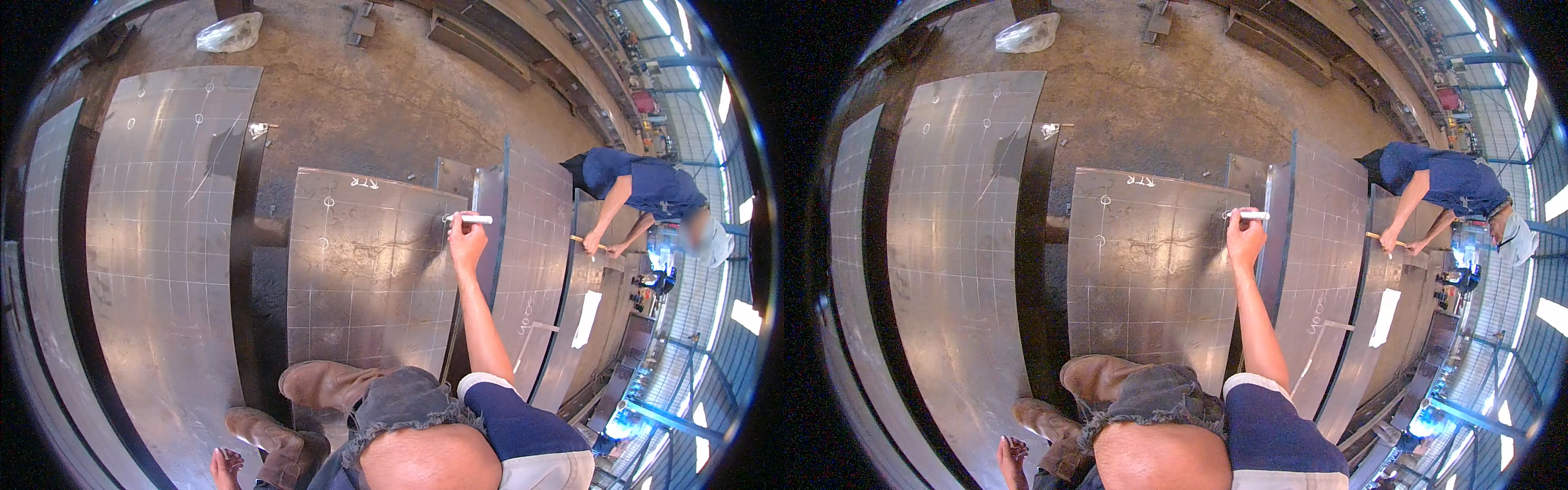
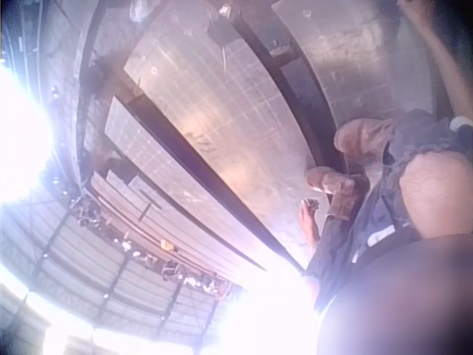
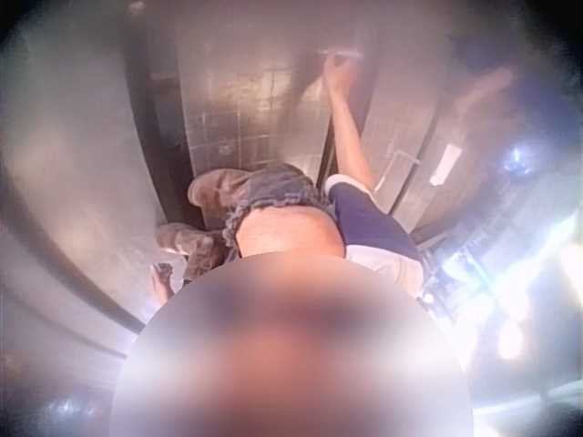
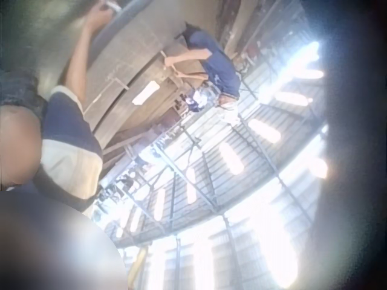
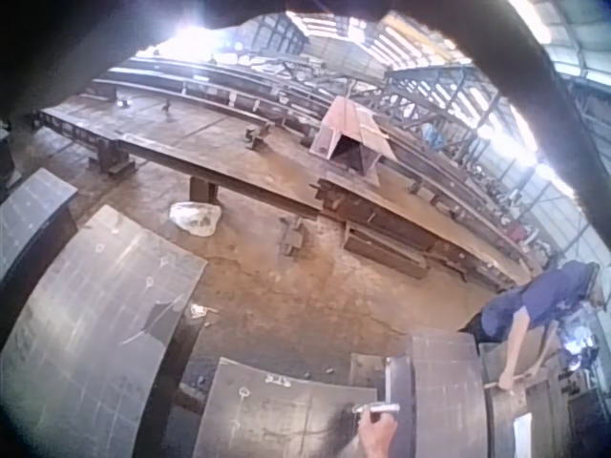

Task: The person uses a try square and a white marker to draw lines and circles on large flat metal sheets. Another worker measures and marks a separate sheet nearby. The camera wearer moves between sheets, marking multiple locations.

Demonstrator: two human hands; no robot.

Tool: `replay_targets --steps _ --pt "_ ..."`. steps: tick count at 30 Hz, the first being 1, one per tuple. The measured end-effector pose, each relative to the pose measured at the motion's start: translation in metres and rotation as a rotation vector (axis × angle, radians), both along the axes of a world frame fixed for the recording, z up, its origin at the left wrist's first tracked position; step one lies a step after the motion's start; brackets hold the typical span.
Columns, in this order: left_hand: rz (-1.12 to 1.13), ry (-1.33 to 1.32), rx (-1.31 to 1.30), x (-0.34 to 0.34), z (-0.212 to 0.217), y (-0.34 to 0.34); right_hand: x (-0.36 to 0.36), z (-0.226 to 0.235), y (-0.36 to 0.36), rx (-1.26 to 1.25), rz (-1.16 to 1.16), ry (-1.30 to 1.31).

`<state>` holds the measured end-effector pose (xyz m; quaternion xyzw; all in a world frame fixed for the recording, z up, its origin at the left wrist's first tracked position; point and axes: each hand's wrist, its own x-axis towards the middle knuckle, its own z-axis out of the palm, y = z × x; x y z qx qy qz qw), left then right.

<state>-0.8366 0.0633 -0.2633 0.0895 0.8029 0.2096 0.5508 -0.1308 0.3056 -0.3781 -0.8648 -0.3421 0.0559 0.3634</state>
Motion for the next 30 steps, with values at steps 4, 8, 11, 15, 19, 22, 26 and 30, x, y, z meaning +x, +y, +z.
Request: replay_targets --steps 4,8,11,15,19,22,26,30 --pt "-0.009 0.007 -0.012 0.002 0.003 0.002 -0.001 0.006 0.007 0.017 0.030 0.038" --pt "-0.012 0.008 0.013 0.008 0.007 0.005 -0.013 0.025 0.004 0.068 -0.084 0.224" --pt "-0.013 -0.034 -0.005 -0.004 -0.002 -0.004 -0.018 0.027 -0.020 0.041 -0.053 0.147" --pt "-0.009 -0.009 -0.017 0.002 0.003 -0.001 -0.040 0.043 -0.038 0.001 -0.095 0.263" --pt "-0.006 -0.003 -0.010 0.008 0.007 0.006 -0.035 0.023 -0.056 -0.056 -0.035 0.141" --pt "-0.017 -0.006 -0.012 0.010 0.009 0.011 -0.037 0.018 -0.055 -0.046 -0.044 0.149" --pt "-0.041 -0.029 -0.022 0.003 0.005 0.008 -0.041 0.022 -0.053 -0.057 -0.078 0.192" --pt "0.006 -0.007 0.002 0.005 0.002 0.004 -0.041 0.021 -0.051 -0.069 -0.072 0.164"
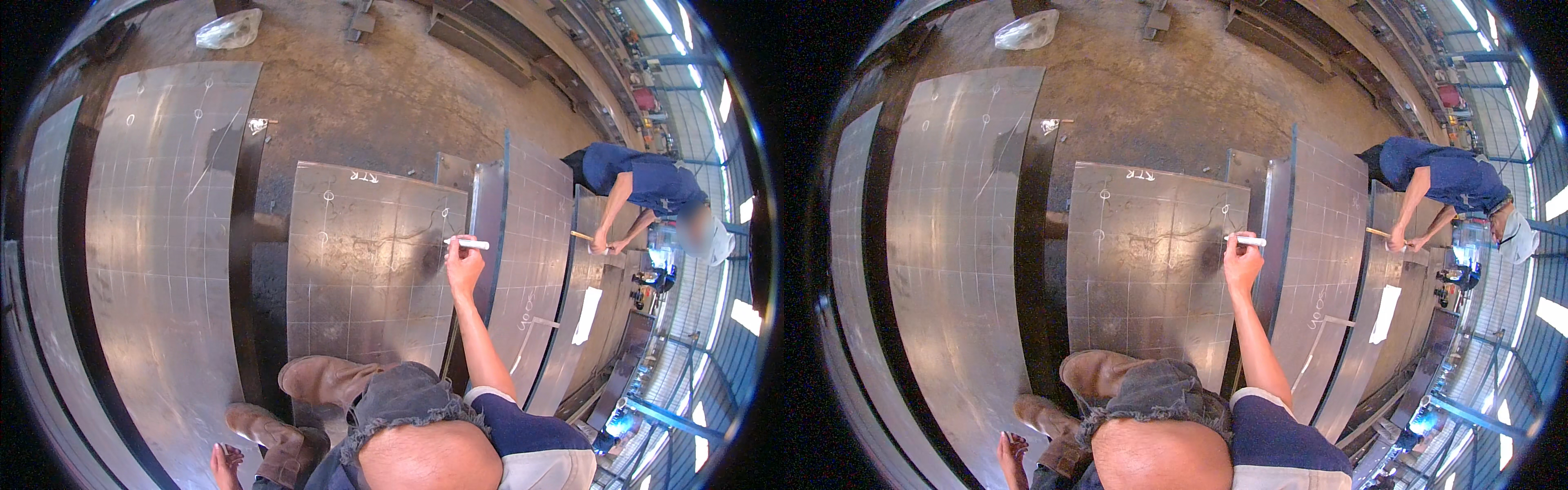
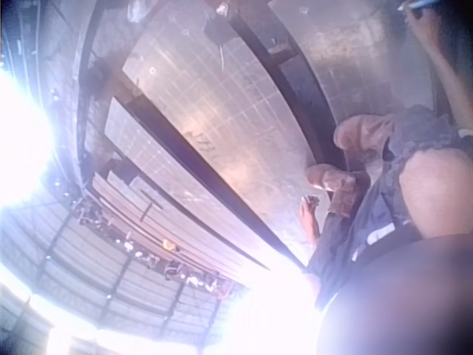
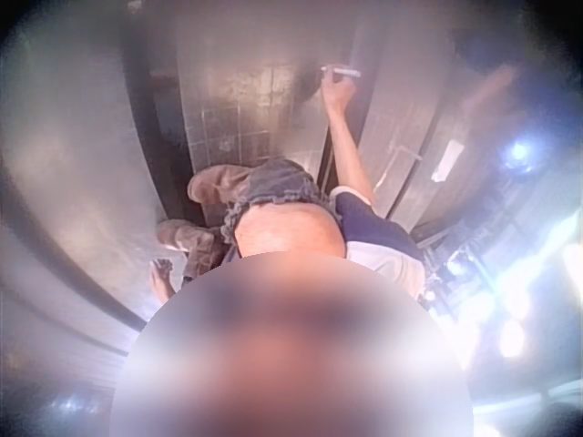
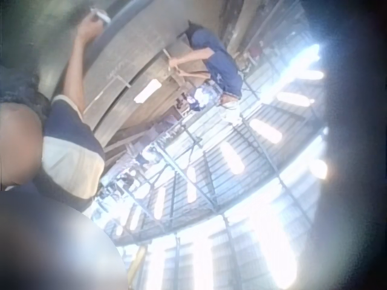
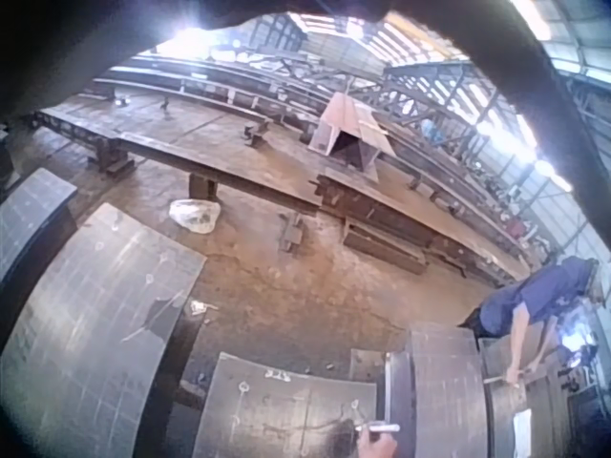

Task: The person uses a try square and a white marker to draw lines and circles on large flat metal sheets. Another worker measures and marks a separate sheet nearby. The camera wearer moves between sheets, marking multiple locations.

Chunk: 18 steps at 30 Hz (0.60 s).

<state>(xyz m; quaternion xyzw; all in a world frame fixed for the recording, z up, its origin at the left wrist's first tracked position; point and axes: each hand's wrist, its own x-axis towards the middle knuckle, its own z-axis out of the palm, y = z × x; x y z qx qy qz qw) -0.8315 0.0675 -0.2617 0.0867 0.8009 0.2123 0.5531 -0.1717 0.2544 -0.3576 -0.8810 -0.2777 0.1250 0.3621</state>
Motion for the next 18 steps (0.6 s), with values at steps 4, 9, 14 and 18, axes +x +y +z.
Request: replay_targets --steps 4,9,14,18 --pt "-0.018 -0.003 0.002 -0.002 0.000 -0.001 -0.002 -0.003 -0.002 -0.011 0.012 -0.023" --pt "-0.048 0.001 -0.003 0.000 0.003 0.005 -0.010 -0.001 -0.007 -0.027 0.050 -0.003" --pt "-0.042 -0.005 0.008 0.004 0.007 0.007 -0.014 0.004 -0.013 -0.050 0.045 -0.066" --pt "-0.040 -0.023 0.018 0.007 0.008 0.008 -0.007 0.001 -0.009 -0.025 0.030 -0.123"
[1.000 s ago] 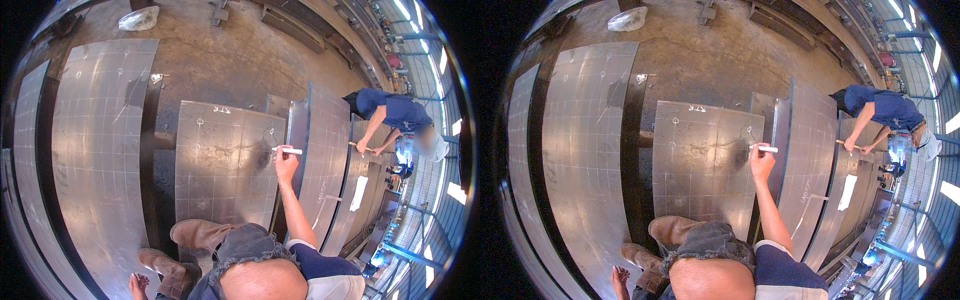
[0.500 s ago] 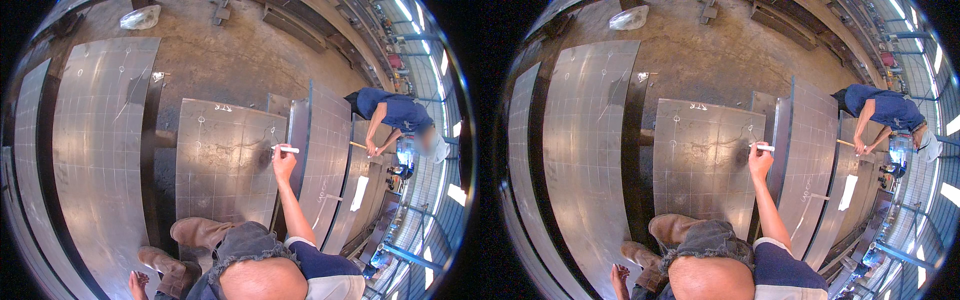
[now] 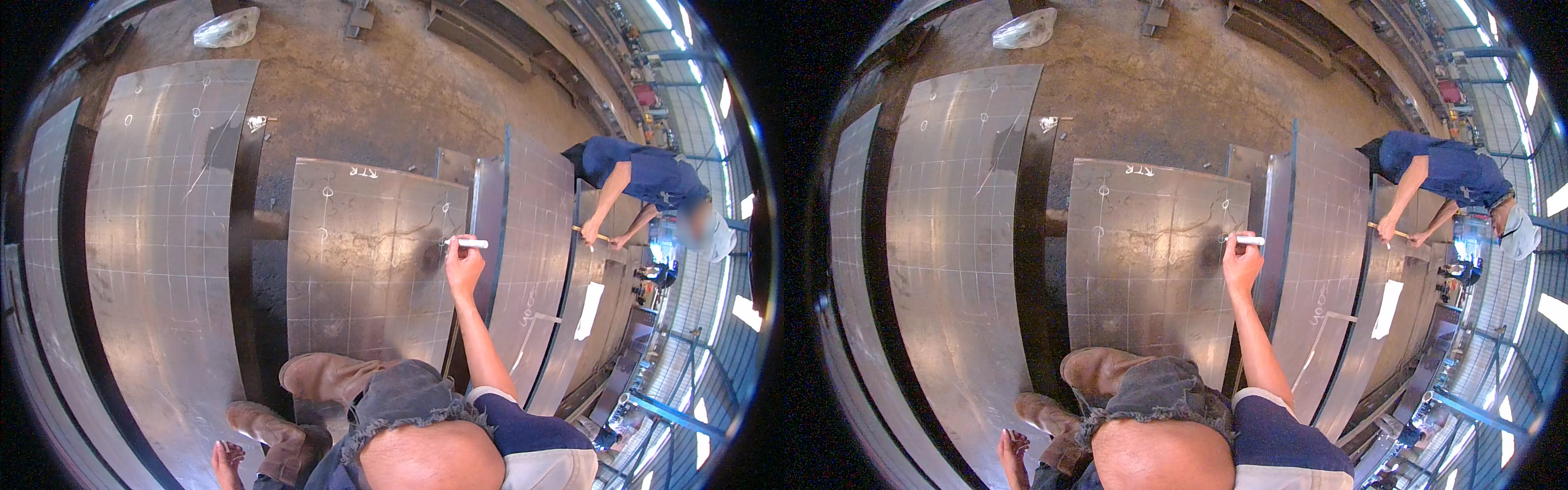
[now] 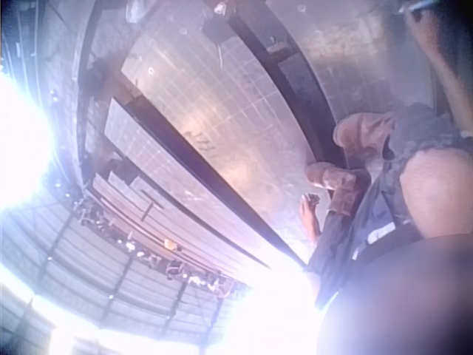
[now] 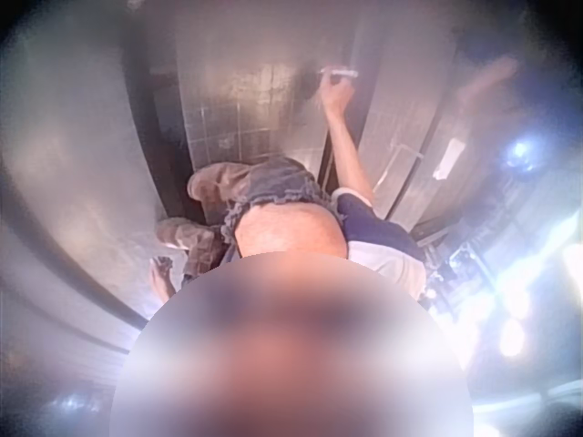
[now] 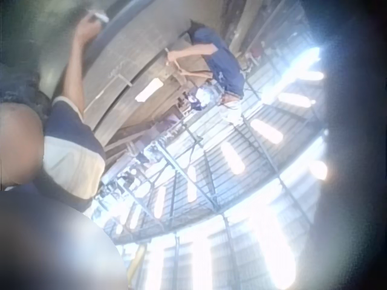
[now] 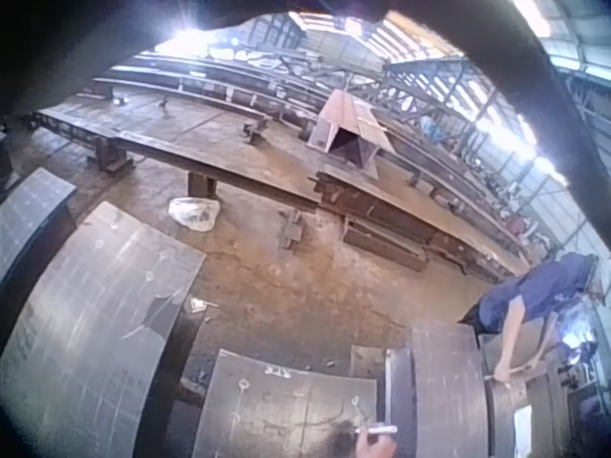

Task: The person uses a try square and a white marker to draw lines and circles on large flat metal sheets. Another worker measures and marks a separate sheet nearby. The camera wearer moves between sheets, marking multiple locations.

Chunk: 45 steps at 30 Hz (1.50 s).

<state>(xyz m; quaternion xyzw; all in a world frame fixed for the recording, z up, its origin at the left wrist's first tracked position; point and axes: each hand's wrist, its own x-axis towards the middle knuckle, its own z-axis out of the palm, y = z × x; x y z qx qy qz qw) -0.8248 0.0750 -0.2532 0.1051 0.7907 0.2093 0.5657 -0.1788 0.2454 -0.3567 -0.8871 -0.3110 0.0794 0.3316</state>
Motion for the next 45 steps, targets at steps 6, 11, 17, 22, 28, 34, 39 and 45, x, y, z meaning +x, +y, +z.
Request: replay_targets --steps 6,11,17,22,28,34,39,45 --pt "-0.018 0.002 -0.009 -0.003 -0.004 0.001 -0.001 -0.001 0.006 0.038 0.011 0.076" --pt "-0.017 0.012 -0.002 -0.004 -0.005 0.002 0.001 0.010 0.011 0.180 -0.072 0.233" --pt "-0.004 -0.019 0.014 -0.005 -0.005 -0.001 -0.022 0.035 0.047 0.330 0.029 0.394" --pt "0.056 0.099 0.069 -0.025 0.009 -0.013 -0.088 0.049 0.092 0.322 0.253 0.560" --pt "-0.264 0.428 0.072 -0.032 0.136 -0.056 -0.187 0.057 0.144 0.282 0.560 0.810" --pt "0.032 0.580 0.019 -0.014 0.177 -0.088 -0.245 0.052 0.153 0.242 0.739 0.882" --pt "0.228 0.633 0.012 0.026 0.187 -0.114 -0.277 0.057 0.143 0.185 0.853 0.927" --pt "0.224 0.545 0.286 0.027 0.125 -0.138 -0.287 0.095 0.134 0.245 0.903 0.810"
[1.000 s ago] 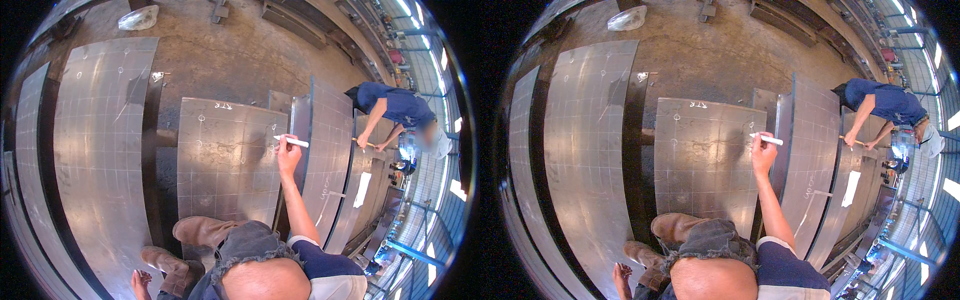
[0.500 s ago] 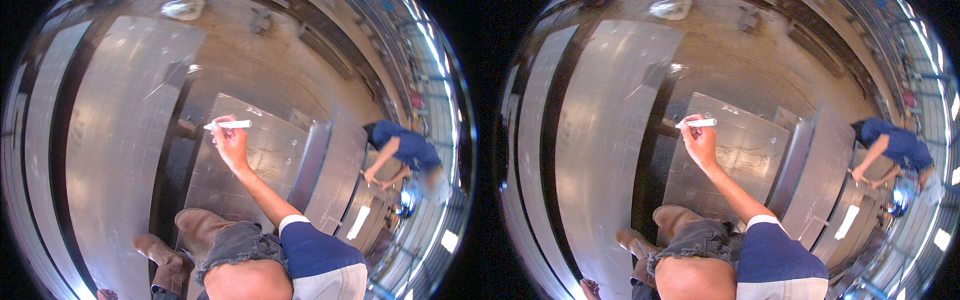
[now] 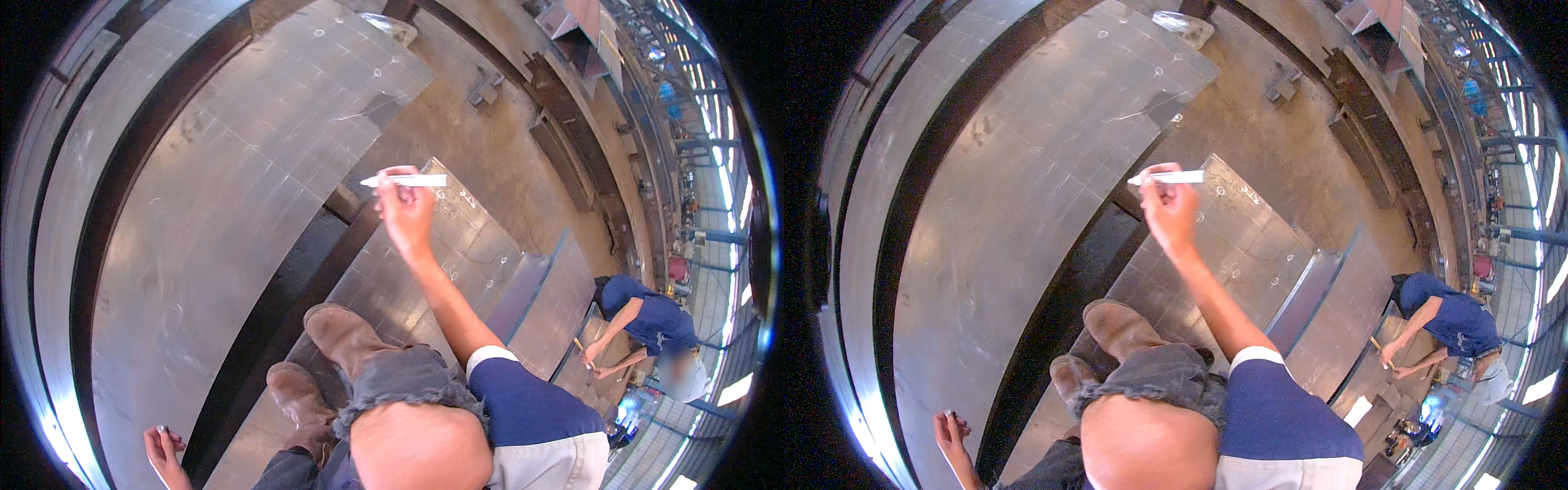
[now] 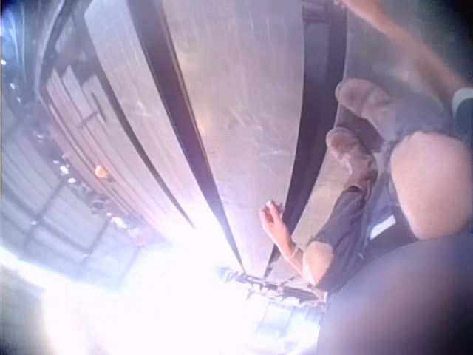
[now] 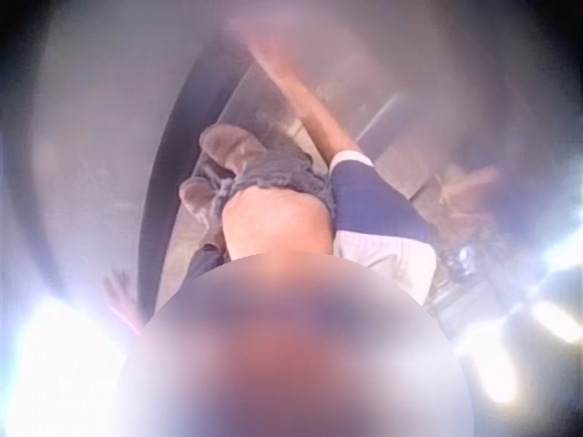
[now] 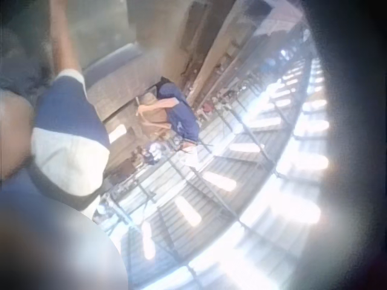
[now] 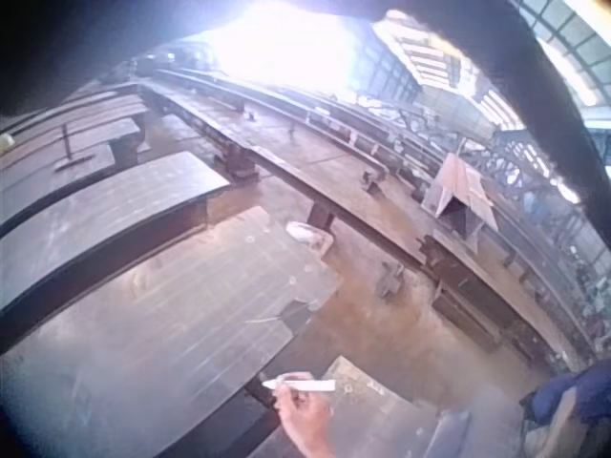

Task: The person uses a try square and a white marker to draw lines and circles on large flat metal sheets. Another worker measures and marks a separate sheet nearby. The camera wearer moves between sheets, marking multiple locations.

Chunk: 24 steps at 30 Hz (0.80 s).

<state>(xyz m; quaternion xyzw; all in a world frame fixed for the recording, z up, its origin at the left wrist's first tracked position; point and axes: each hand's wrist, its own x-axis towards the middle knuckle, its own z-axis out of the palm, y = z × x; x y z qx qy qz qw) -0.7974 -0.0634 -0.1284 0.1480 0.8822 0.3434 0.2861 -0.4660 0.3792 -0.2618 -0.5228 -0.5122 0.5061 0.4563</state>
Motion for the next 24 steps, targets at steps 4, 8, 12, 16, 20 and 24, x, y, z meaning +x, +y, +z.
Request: replay_targets --steps 4,8,12,16,20,24 --pt "-0.133 -0.071 0.025 -0.016 -0.031 0.009 0.024 0.037 -0.015 0.119 -0.095 0.011" --pt "-0.309 -0.228 0.147 -0.018 -0.060 0.056 0.062 0.079 -0.050 0.242 -0.238 -0.116" --pt "-0.545 -0.375 0.317 0.028 -0.093 0.144 0.133 0.133 -0.102 0.353 -0.413 -0.292" --pt "-0.787 -0.526 0.468 0.101 -0.089 0.240 0.217 0.205 -0.164 0.529 -0.627 -0.390" --pt "-0.947 -0.598 0.572 0.159 -0.065 0.295 0.291 0.264 -0.246 0.569 -0.880 -0.612" --pt "-1.048 -0.741 0.487 0.200 -0.073 0.315 0.312 0.311 -0.322 0.548 -1.085 -0.740"
